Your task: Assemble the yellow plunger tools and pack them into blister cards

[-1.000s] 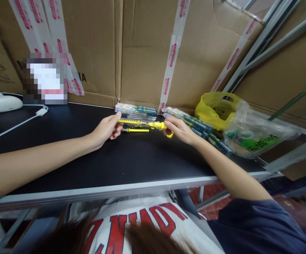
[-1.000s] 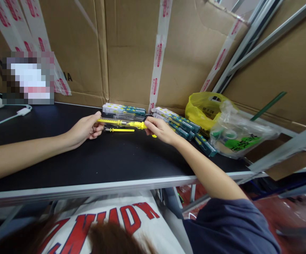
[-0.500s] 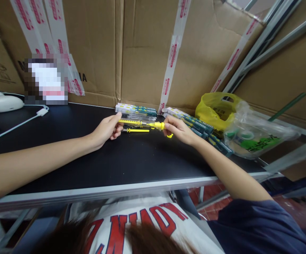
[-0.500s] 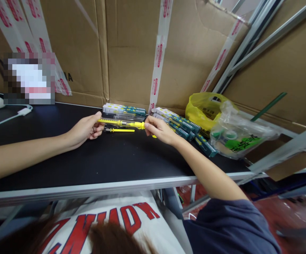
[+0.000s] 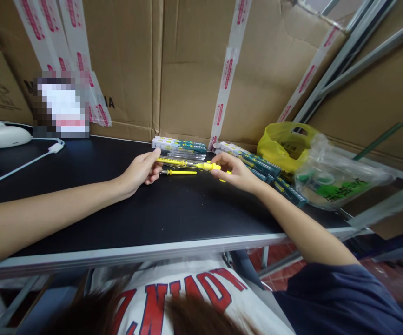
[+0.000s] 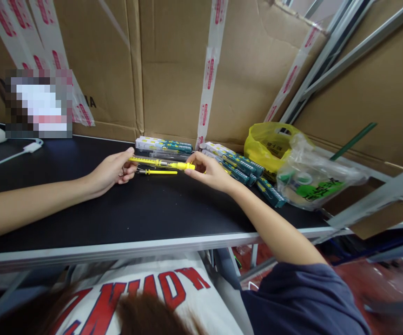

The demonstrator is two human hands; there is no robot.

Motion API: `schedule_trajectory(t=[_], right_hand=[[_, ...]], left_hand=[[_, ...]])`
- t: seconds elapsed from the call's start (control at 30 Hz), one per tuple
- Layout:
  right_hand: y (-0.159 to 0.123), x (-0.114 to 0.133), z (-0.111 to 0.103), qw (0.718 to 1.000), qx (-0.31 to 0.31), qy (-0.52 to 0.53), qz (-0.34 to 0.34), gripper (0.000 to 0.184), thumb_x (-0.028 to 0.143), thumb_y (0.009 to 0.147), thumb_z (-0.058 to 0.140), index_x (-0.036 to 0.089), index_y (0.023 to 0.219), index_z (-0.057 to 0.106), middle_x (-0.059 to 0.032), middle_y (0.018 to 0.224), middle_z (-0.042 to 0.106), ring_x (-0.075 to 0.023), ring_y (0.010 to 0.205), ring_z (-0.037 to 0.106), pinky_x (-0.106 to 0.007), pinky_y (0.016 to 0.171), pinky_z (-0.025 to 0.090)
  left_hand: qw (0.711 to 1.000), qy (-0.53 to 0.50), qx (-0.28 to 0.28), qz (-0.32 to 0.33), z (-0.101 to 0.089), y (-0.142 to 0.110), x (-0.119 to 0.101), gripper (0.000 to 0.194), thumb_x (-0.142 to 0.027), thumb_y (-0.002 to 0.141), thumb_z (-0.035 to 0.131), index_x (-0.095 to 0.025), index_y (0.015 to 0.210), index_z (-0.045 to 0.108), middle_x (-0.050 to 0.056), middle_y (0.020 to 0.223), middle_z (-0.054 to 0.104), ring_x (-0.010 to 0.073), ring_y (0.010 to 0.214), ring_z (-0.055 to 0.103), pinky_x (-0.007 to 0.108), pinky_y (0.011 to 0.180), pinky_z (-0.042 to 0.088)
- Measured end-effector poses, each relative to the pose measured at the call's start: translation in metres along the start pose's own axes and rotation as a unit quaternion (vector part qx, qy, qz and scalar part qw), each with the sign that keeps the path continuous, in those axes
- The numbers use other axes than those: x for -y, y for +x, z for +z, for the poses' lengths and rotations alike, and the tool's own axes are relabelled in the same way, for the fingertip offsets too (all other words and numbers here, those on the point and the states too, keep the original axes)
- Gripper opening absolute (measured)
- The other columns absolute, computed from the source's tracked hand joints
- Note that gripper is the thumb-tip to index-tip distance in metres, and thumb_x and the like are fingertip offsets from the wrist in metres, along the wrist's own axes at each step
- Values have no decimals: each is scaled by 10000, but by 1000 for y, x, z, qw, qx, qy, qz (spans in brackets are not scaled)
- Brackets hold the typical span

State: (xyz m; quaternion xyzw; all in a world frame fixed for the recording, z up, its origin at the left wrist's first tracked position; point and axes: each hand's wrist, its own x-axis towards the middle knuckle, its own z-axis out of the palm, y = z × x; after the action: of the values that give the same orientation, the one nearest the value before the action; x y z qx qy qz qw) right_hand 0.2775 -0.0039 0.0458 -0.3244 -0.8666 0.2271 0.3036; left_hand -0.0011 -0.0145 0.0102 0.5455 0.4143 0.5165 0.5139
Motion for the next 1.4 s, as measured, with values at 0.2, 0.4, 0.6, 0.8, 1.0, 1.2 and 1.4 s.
schedule_trajectory(t=[0.2, 0.4, 0.6, 0.8, 1.0, 1.2, 1.4], right_hand=[[1, -6, -2, 1000, -20, 1, 20, 297, 431, 837, 652, 175, 954, 556, 6, 734, 582, -107, 600, 520, -242, 545, 425], [2, -8, -4, 998, -51, 30, 20, 328, 433, 794, 697, 171, 968, 606, -25, 775, 651, -131, 633, 568, -264, 568, 456], [2, -9, -5, 996, -93, 14, 5, 378, 422, 744, 747, 148, 984, 644, -25, 747, 650, -119, 606, 551, -252, 551, 435], [3, -10, -5, 995, -95, 29, 10, 360, 467, 743, 737, 161, 904, 638, -19, 719, 636, -121, 591, 546, -258, 541, 444], [2, -10, -5, 995, -93, 32, 8, 370, 469, 763, 720, 171, 961, 627, -24, 758, 642, -125, 610, 557, -262, 557, 455], [2, -10, -4, 996, -86, 24, -7, 345, 424, 781, 715, 162, 982, 614, -1, 719, 599, -107, 604, 540, -239, 551, 436], [2, -14, -5, 997, -64, 32, -11, 448, 375, 712, 781, 181, 1059, 575, 3, 809, 580, -102, 661, 546, -226, 569, 458]], left_hand=[[1000, -11, 11, 6, 1, -2, -2, 379, -495, 842, 580, -181, 702, 419, -64, 525, 435, 36, 379, 382, 136, 336, 267], [999, -1, 23, 33, 0, -2, -1, 422, -522, 763, 661, -173, 675, 442, -53, 541, 488, 37, 399, 419, 142, 351, 306], [999, 7, 17, 33, 2, -4, -4, 402, -500, 742, 695, -168, 697, 471, -57, 541, 503, 34, 393, 415, 147, 355, 314], [999, 16, 15, 45, 1, -2, -2, 355, -460, 739, 709, -160, 770, 522, -46, 598, 540, 38, 411, 432, 152, 367, 333], [998, 16, 11, 54, 0, -1, 0, 359, -451, 727, 718, -160, 843, 542, -30, 669, 572, 45, 433, 469, 146, 361, 338], [998, 24, 18, 53, 2, -2, -1, 349, -455, 750, 699, -153, 812, 535, -30, 654, 566, 39, 430, 456, 141, 360, 342], [998, 28, 14, 56, 1, -2, 0, 352, -471, 765, 687, -155, 778, 529, -22, 640, 585, 39, 423, 449, 147, 366, 346]])
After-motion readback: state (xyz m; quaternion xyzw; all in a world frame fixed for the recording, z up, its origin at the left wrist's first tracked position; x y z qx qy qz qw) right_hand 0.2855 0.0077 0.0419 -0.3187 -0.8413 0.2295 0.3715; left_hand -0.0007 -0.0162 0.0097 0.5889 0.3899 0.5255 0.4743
